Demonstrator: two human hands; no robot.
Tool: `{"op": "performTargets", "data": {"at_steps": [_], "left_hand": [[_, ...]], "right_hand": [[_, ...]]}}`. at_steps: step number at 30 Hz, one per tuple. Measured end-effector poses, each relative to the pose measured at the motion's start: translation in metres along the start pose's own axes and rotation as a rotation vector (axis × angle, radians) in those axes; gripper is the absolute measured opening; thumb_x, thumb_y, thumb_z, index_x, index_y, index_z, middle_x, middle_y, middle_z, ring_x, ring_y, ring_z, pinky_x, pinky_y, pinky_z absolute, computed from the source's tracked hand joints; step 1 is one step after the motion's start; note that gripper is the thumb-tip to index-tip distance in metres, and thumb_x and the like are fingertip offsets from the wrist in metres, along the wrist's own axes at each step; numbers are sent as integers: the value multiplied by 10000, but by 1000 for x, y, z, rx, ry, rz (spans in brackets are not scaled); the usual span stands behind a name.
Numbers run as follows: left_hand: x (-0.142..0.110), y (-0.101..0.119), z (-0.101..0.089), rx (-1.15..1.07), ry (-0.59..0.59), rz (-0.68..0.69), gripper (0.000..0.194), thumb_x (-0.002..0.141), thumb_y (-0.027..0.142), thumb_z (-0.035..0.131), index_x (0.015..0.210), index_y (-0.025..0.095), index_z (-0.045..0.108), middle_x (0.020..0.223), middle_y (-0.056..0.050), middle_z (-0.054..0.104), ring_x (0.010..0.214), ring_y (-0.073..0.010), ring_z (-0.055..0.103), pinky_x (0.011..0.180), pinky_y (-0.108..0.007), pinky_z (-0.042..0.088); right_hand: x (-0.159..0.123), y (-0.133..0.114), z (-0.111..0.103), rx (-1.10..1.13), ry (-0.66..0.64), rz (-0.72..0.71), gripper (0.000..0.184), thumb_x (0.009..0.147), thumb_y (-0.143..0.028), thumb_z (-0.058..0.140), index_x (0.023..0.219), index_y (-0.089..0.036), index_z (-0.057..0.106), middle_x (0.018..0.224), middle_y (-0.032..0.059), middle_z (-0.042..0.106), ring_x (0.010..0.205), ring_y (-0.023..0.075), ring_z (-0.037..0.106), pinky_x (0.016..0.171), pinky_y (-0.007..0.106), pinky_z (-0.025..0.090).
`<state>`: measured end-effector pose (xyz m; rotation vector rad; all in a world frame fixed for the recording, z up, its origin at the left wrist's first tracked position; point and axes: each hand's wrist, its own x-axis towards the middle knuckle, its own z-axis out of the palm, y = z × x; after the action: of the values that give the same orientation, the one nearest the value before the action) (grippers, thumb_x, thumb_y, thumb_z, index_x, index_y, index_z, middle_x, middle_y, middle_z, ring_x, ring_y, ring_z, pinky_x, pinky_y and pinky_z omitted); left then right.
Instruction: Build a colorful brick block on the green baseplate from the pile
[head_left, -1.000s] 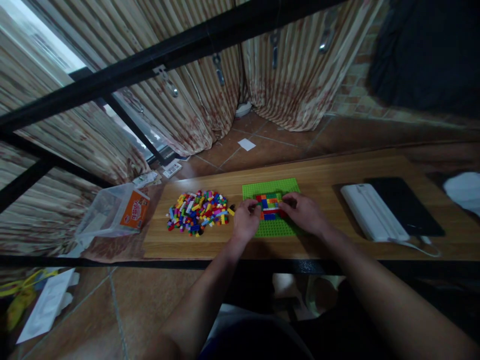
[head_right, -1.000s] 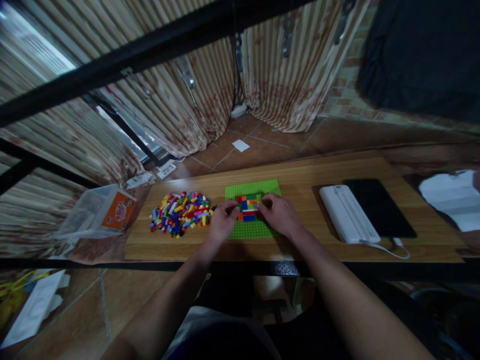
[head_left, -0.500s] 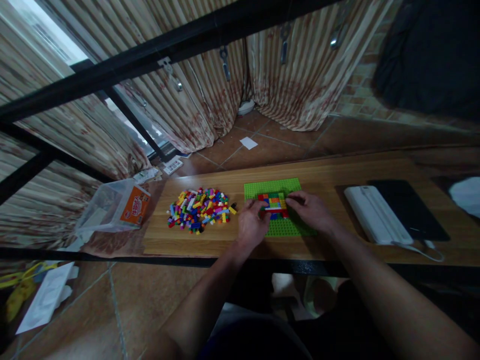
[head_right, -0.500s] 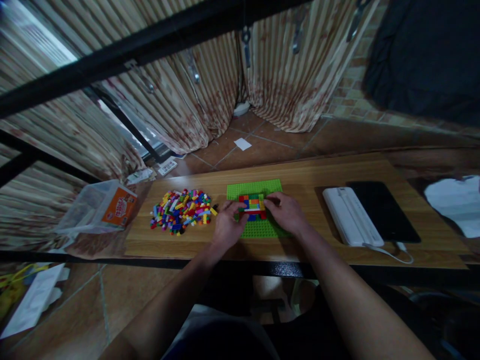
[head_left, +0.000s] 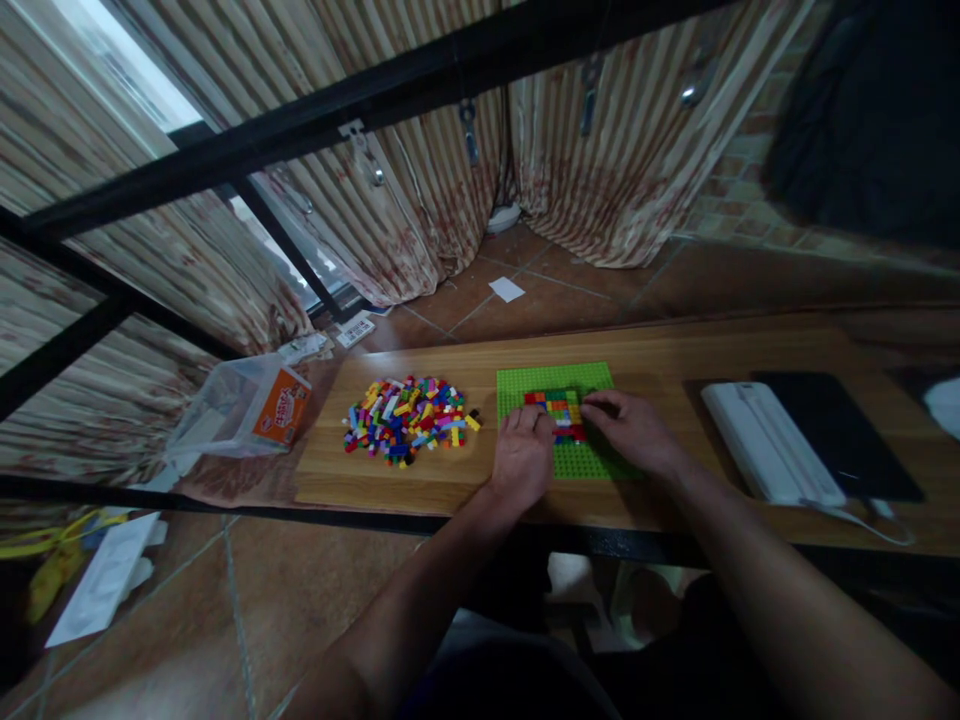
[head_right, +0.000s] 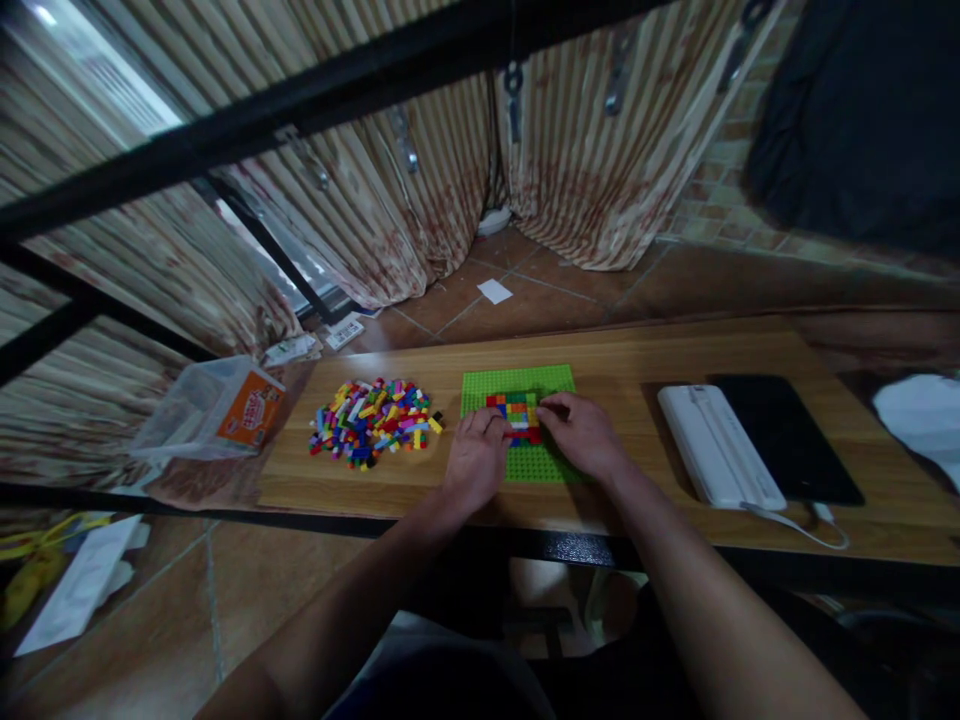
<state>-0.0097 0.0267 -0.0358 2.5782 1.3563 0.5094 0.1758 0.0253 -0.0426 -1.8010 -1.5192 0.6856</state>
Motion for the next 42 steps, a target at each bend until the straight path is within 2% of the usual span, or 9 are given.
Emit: {"op": "performTargets", "data": {"at_steps": [3, 6, 12, 15, 18, 24, 28, 33, 42], "left_hand": [[-12, -1, -6, -43, 37, 3, 177, 939, 207, 444, 1036, 186, 591, 1113, -89, 599, 1047, -218, 531, 940, -384, 443], [-34, -13, -18, -91, 77, -25, 170, 946, 214, 429, 1001, 202, 589, 1020, -73, 627, 1009, -203, 561, 909, -355, 461], [-82, -71, -39, -60, 240, -343, 135, 923, 205, 462, 904, 202, 596, 881, -53, 627, 848, -180, 600, 774, -305, 487], [-90, -91, -43, -54, 279, -410, 113, 904, 201, 495, 923, 201, 606, 903, -54, 630, 832, -172, 613, 758, -293, 491], [-89, -96, -40, -56, 282, -430, 94, 885, 199, 523, 917, 197, 611, 890, -51, 629, 828, -168, 621, 750, -282, 492], [-82, -83, -29, -37, 255, -404, 62, 868, 244, 569, 883, 198, 607, 869, -42, 636, 849, -167, 616, 762, -271, 489], [-71, -78, -28, 52, 261, -404, 220, 847, 292, 604, 1043, 193, 608, 991, -73, 637, 955, -206, 607, 829, -316, 496], [-48, -75, -31, 133, 202, -343, 392, 818, 341, 639, 1169, 175, 585, 1105, -106, 606, 1072, -251, 561, 931, -385, 466], [-28, -77, -30, 151, 195, -320, 256, 837, 256, 595, 1070, 161, 642, 1079, -120, 605, 1050, -259, 559, 938, -413, 451]], "right_hand": [[-1, 3, 0, -10, 11, -33, 260, 846, -384, 552, 941, -206, 715, 936, 71, 750, 822, 219, 679, 786, 374, 516], [-2, 5, 0, -31, 11, -50, 270, 848, -403, 548, 936, -212, 718, 944, 73, 749, 843, 233, 682, 792, 383, 514], [-4, 2, 0, -89, -19, -34, 284, 832, -425, 544, 903, -215, 721, 866, 66, 745, 725, 228, 669, 694, 368, 507], [-5, 1, 0, -118, -16, -40, 290, 833, -437, 535, 888, -221, 720, 821, 59, 739, 688, 221, 658, 666, 358, 498], [-5, 2, 0, -127, -25, -43, 304, 838, -451, 524, 897, -225, 718, 817, 55, 737, 647, 209, 645, 640, 351, 488], [-6, 7, 1, -133, -12, -85, 315, 847, -468, 515, 889, -229, 716, 807, 53, 735, 627, 200, 636, 611, 338, 471], [-5, 6, 0, -139, -19, -79, 328, 838, -474, 519, 888, -219, 720, 746, 46, 719, 588, 190, 616, 581, 323, 452], [-6, 2, 0, -134, -26, -65, 308, 830, -450, 526, 895, -219, 719, 799, 49, 727, 638, 191, 629, 622, 322, 466], [-8, -4, -2, -129, -32, -76, 263, 849, -392, 530, 896, -213, 716, 843, 54, 735, 689, 195, 644, 671, 323, 472]]}}
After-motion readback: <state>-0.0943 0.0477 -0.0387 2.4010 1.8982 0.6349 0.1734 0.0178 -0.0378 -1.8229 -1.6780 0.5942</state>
